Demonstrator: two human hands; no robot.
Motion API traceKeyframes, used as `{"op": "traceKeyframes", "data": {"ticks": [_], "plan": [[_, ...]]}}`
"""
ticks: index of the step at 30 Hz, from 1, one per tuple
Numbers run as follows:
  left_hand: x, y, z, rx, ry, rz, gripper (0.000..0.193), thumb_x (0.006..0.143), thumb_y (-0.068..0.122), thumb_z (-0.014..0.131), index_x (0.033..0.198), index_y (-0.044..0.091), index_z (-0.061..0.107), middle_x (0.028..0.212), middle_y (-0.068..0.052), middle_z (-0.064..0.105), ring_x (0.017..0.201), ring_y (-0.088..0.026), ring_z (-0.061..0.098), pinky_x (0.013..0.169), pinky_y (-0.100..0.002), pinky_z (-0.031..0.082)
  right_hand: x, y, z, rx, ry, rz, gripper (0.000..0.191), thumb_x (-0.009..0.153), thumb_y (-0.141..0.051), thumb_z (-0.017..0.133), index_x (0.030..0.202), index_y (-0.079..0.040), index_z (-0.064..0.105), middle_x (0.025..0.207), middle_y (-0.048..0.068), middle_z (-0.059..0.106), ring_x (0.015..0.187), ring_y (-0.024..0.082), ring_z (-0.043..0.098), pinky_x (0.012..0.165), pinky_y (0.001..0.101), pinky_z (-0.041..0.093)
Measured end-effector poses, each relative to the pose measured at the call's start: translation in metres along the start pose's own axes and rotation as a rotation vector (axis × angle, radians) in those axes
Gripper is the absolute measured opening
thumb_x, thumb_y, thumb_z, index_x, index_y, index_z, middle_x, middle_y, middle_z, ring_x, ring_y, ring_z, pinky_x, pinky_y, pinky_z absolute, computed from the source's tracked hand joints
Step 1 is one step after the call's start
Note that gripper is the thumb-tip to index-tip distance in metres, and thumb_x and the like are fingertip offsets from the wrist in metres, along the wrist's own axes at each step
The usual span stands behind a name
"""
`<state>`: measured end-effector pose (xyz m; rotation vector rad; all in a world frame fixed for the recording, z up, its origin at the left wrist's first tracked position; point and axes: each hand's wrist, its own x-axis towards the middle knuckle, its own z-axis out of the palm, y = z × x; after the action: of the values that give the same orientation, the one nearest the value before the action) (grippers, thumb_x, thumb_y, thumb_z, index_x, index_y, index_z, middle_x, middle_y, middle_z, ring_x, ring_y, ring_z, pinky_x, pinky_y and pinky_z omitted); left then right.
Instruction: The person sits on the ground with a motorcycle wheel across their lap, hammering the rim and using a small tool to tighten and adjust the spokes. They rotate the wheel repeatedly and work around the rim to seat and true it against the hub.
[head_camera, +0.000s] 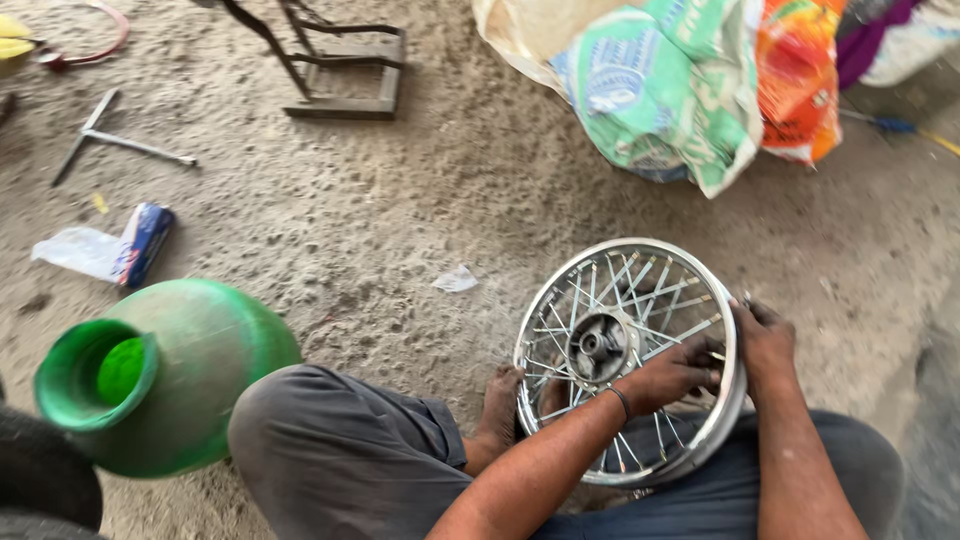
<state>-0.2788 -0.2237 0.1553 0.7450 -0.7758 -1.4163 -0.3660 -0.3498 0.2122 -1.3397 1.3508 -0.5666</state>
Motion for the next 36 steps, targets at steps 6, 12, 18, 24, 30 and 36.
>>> {"op": "traceKeyframes", "data": {"ticks": [6, 12, 18, 24, 30, 36], "plan": [[-0.01, 0.011, -0.005, -0.133, -0.034, -0.006, 0.034, 0.105, 0.011, 0.062, 0.137, 0.005, 0.054, 0.098, -0.004, 0.064, 0.085, -0.013, 0.059, 0.073, -0.03, 0.049, 0.001, -0.004, 0.004, -0.009, -0.011, -0.029, 0.041, 0.102, -0.027, 0.068, 0.128, 0.005, 0.067, 0.096, 0.014, 0.07, 0.071, 0.023, 0.063, 0.06, 0.036, 0.05], [-0.066, 0.068, 0.007, 0.017, 0.201, -0.095, 0.044, 0.109, 0.037, 0.063, 0.138, 0.004, 0.055, 0.1, -0.007, 0.063, 0.082, -0.017, 0.061, 0.065, -0.031, 0.053, -0.01, 0.007, 0.023, 0.395, -0.169, -0.123, 0.028, 0.109, -0.017, 0.062, 0.124, 0.007, 0.065, 0.1, 0.007, 0.073, 0.082, 0.016, 0.068, 0.071, 0.0291, 0.054], [-0.153, 0.115, -0.089, 0.375, 0.516, -0.166, 0.035, 0.1, 0.024, 0.057, 0.126, 0.002, 0.061, 0.115, -0.009, 0.07, 0.1, -0.021, 0.068, 0.073, -0.038, 0.061, -0.047, -0.007, 0.079, -0.633, -0.292, -1.257, 0.043, 0.096, 0.0, 0.057, 0.136, -0.01, 0.069, 0.122, 0.017, 0.068, 0.102, 0.031, 0.068, 0.09, 0.0427, 0.057], [-0.236, 0.163, -0.165, 0.549, 1.151, 0.249, 0.042, 0.096, 0.037, 0.074, 0.118, 0.001, 0.067, 0.1, -0.006, 0.074, 0.085, -0.01, 0.064, 0.074, -0.029, 0.054, -0.122, -0.039, 0.154, -0.346, -0.614, -0.709, 0.024, 0.094, -0.012, 0.07, 0.118, -0.01, 0.075, 0.088, 0.011, 0.075, 0.071, 0.018, 0.066, 0.066, 0.0346, 0.053], [-0.271, 0.179, -0.156, 0.16, 1.147, 0.186, 0.041, 0.098, 0.043, 0.066, 0.106, 0.003, 0.066, 0.08, -0.005, 0.068, 0.066, -0.014, 0.062, 0.06, -0.031, 0.054, -0.156, -0.065, 0.236, -0.335, -0.838, -0.619, 0.033, 0.09, -0.019, 0.073, 0.124, -0.018, 0.075, 0.076, 0.012, 0.07, 0.066, 0.025, 0.065, 0.064, 0.041, 0.055], [-0.279, 0.178, -0.167, 0.532, 1.21, 0.181, 0.04, 0.105, 0.045, 0.061, 0.102, 0.005, 0.069, 0.081, 0.003, 0.059, 0.073, -0.006, 0.05, 0.063, -0.026, 0.045, -0.174, -0.047, 0.296, -0.341, -0.787, -1.177, 0.021, 0.077, -0.011, 0.083, 0.085, -0.006, 0.064, 0.087, 0.012, 0.067, 0.084, 0.036, 0.069, 0.072, 0.0472, 0.055]]}}
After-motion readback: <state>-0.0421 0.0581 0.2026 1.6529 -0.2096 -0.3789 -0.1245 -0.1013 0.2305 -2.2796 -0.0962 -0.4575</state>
